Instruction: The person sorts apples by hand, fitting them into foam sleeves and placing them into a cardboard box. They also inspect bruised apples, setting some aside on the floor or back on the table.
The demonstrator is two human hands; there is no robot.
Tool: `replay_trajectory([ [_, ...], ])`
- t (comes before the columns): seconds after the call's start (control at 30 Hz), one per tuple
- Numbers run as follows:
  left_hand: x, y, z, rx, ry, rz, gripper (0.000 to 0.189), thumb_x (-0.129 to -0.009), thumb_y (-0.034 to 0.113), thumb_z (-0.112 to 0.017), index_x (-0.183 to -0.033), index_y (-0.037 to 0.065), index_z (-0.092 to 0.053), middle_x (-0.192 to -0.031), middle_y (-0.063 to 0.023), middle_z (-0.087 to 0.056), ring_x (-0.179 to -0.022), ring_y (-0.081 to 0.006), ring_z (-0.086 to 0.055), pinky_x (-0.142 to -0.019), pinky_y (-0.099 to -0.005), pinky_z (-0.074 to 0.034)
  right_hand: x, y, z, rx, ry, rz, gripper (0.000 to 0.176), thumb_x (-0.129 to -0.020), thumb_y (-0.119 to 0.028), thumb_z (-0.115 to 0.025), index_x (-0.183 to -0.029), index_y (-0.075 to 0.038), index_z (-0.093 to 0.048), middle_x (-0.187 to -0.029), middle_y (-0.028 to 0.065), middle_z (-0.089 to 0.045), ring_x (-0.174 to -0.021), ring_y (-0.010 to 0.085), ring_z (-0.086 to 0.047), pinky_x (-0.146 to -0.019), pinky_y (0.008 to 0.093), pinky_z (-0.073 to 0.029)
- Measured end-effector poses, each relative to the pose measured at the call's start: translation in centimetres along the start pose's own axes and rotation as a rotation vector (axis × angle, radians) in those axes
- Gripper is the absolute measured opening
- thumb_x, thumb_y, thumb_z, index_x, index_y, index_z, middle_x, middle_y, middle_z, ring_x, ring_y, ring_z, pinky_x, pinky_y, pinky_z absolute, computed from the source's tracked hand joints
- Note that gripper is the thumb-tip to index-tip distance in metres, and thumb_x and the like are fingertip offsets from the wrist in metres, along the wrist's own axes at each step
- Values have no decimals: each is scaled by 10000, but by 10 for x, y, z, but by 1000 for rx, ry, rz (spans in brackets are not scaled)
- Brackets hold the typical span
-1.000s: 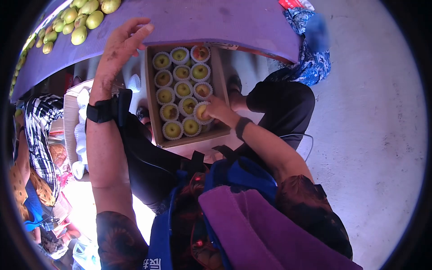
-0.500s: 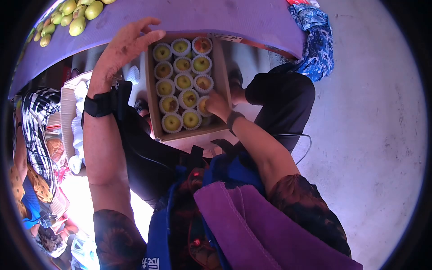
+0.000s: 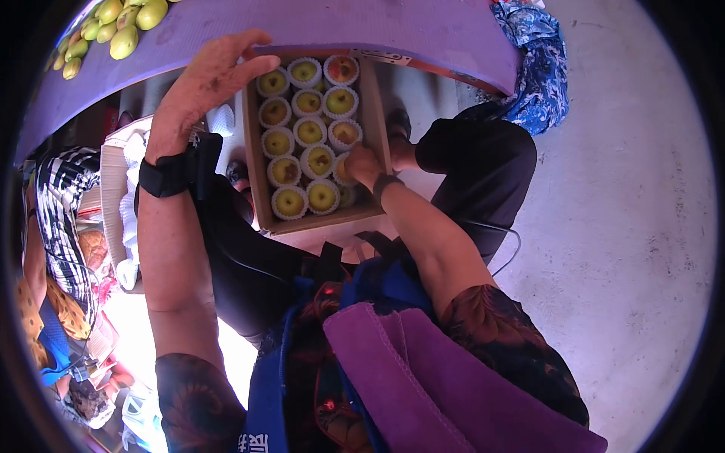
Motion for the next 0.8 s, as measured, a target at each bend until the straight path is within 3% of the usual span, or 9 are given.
replay_trajectory([
  [0.07, -1, 1, 0, -18, 3, -5, 506, -845, 442, -631, -1143, 36, -589, -940, -178, -615, -913, -319, -570, -788, -396, -438, -19, 9, -19, 216, 7, 90, 364, -815, -126, -575, -1124, 27, -459, -1008, 277, -625, -994, 395, -610, -838, 426, -510],
  [0.2, -5, 5, -5, -15, -73, 10, 500, -845, 435, -636, -1149, 41, -585, -928, -181, -607, -907, -317, -567, -782, -395, -438, 32, -22, 28, 55, -11, -21, 366, -822, -126, -576, -1136, 20, -455, -1016, 259, -624, -972, 371, -631, -804, 410, -528],
  [0.3, -2, 11, -3, -16, -82, -5, 486, -849, 424, -635, -1148, 45, -583, -900, -181, -602, -884, -317, -565, -767, -394, -438, 49, -36, 37, 276, 3, 62, 341, -818, -95, -549, -1128, 8, -452, -1023, 257, -603, -952, 379, -633, -780, 422, -533],
  [0.37, -3, 14, -2, -27, -71, -23, 478, -852, 419, -634, -1145, 45, -581, -885, -181, -598, -868, -317, -564, -755, -393, -438, 59, -50, 47, 397, 231, 316, 347, -822, -72, -519, -1151, 22, -463, -976, 233, -615, -845, 400, -643, -688, 425, -549],
  [0.5, -5, 12, -5, -24, -132, -4, 463, -851, 414, -635, -1115, 39, -582, -839, -175, -590, -816, -315, -563, -708, -388, -436, 68, -51, 59, 261, 269, 386, 361, -803, -40, -515, -1155, 16, -460, -1003, 249, -572, -808, 405, -639, -686, 440, -544],
  [0.57, -6, 10, -5, -24, -142, 1, 458, -848, 412, -636, -1102, 34, -582, -825, -175, -588, -797, -317, -561, -692, -387, -435, 74, -48, 62, 143, 219, 312, 326, -806, -54, -531, -1120, -10, -456, -1060, 298, -518, -927, 446, -596, -776, 487, -516],
  [0.67, -6, 12, -6, -28, -86, -95, 430, -846, 389, -640, -1076, 30, -585, -801, -176, -585, -778, -326, -561, -680, -391, -436, 75, -49, 50, 139, 132, 237, 313, -806, -30, -521, -1111, -12, -456, -1111, 304, -486, -939, 445, -592, -787, 485, -509],
  [0.73, -7, 8, -12, 4, -182, -13, 395, -850, 361, -637, -1057, 29, -589, -788, -181, -584, -767, -338, -561, -675, -402, -433, 82, -59, 45, 142, 147, 350, 259, -797, -7, -508, -1056, -15, -511, -1018, 248, -564, -931, 415, -609, -767, 470, -515],
  [0.8, -5, 18, -5, -9, -87, -83, 371, -853, 342, -627, -1032, 20, -588, -781, -189, -585, -763, -349, -567, -670, -410, -431, 82, -65, 36, 176, 122, 430, 217, -799, -17, -500, -1004, -10, -569, -977, 225, -608, -928, 382, -622, -769, 459, -515],
])
Point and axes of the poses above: each hand's wrist, its own x-axis away from the middle knuckle, its own z-axis out of the back of the hand, y = z × x, the point moved 8 cm from there along -x, towards the middle knuckle
